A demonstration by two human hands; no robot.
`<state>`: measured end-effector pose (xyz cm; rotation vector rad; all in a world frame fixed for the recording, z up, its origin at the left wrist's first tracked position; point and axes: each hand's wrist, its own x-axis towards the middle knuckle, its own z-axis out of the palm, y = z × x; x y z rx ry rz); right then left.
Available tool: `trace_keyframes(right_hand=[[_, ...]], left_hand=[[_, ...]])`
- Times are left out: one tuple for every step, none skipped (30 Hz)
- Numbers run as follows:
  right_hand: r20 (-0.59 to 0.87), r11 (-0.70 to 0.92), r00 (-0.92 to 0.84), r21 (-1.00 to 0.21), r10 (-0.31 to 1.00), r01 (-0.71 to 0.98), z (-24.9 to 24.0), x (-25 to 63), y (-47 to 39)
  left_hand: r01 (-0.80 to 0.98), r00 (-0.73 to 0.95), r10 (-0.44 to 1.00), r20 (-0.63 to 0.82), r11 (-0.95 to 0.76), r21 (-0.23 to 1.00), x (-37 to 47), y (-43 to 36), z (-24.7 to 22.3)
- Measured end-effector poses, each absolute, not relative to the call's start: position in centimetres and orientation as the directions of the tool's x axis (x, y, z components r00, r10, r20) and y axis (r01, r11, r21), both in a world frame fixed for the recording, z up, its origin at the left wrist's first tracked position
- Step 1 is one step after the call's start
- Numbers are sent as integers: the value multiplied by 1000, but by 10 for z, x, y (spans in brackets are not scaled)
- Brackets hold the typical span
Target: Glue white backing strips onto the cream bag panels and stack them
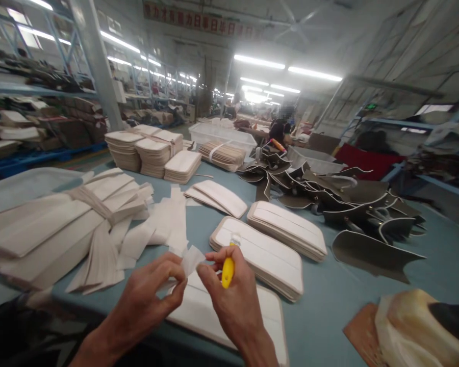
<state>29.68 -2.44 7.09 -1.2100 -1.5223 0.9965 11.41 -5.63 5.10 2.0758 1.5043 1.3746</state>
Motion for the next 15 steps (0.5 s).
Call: trace_keyframes(right_hand=[[157, 183, -129, -956, 979, 227, 73, 290, -22], [164, 196, -157, -956, 974, 219, 74, 284, -21], [186, 222, -179, -952, 966, 211, 75, 279, -21], [218, 256, -195, -946, 956, 200, 75, 275, -20], [252, 290, -205, -939, 946, 184, 74, 272, -20], [281, 319, -215, -933, 935, 169, 72, 271, -20], [298, 336, -223, -928, 928, 160, 70, 270, -20], [304, 344, -227, -925, 925, 162, 68, 271, -21], [306, 348, -229, -921, 924, 174, 65, 272, -21], [307, 352, -228, -916, 924, 192, 62, 273, -22], [311, 358, -226, -910, 923, 209, 59, 274, -22], [318, 365, -224, -905, 921, 217, 57, 275, -23], [326, 370, -218, -904, 920, 212, 54, 275, -25], [334, 373, -209, -907, 919, 193, 53, 274, -28], [341, 375, -200, -912, 918, 168, 51, 272, -31]], left_hand=[[624, 49, 835, 548, -454, 636, 114, -59, 50], [627, 61, 835, 547, -458, 630, 114, -61, 48], [628, 66, 838, 541, -456, 631, 113, -63, 46], [627, 59, 845, 532, -446, 639, 112, -65, 43], [624, 36, 854, 519, -425, 656, 111, -66, 39], [616, -1, 869, 494, -389, 685, 109, -67, 35], [594, -52, 890, 453, -337, 731, 107, -68, 32], [552, -103, 913, 394, -277, 786, 105, -69, 29], [493, -138, 937, 319, -215, 843, 103, -69, 26], [426, -151, 960, 235, -151, 892, 101, -68, 25], [362, -135, 980, 147, -90, 928, 101, -67, 25], [311, -101, 992, 76, -41, 950, 100, -66, 25], [277, -56, 998, 23, -7, 961, 100, -64, 26], [258, -8, 1000, -16, 17, 966, 101, -63, 26], [242, 45, 998, -46, 33, 970, 102, -62, 27]])
